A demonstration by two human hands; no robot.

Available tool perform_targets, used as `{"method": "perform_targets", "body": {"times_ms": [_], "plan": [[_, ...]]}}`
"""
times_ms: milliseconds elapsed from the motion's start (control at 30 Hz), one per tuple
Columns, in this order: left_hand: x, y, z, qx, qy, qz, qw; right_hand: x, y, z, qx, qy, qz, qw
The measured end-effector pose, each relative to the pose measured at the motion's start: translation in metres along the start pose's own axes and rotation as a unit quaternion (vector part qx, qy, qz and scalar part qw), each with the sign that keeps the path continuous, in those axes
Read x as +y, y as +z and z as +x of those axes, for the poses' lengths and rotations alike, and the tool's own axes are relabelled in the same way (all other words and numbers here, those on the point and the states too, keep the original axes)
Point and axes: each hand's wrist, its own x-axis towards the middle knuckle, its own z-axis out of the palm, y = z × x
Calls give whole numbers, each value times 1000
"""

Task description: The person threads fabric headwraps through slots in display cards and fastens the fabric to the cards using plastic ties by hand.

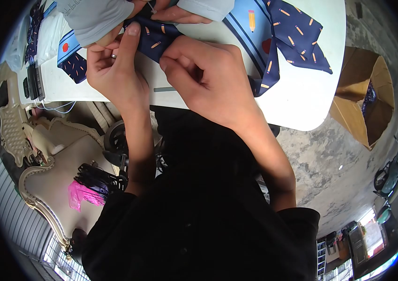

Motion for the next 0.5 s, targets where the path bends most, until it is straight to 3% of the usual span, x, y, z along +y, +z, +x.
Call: {"method": "perform_targets", "body": {"times_ms": [300,500], "plan": [[-2,-1,1,-2,2,4,1000,-4,-5,-1,-32,22,-13,999],[6,6,-1,12,-13,4,1000,0,0,0,0,4,5,1000]]}}
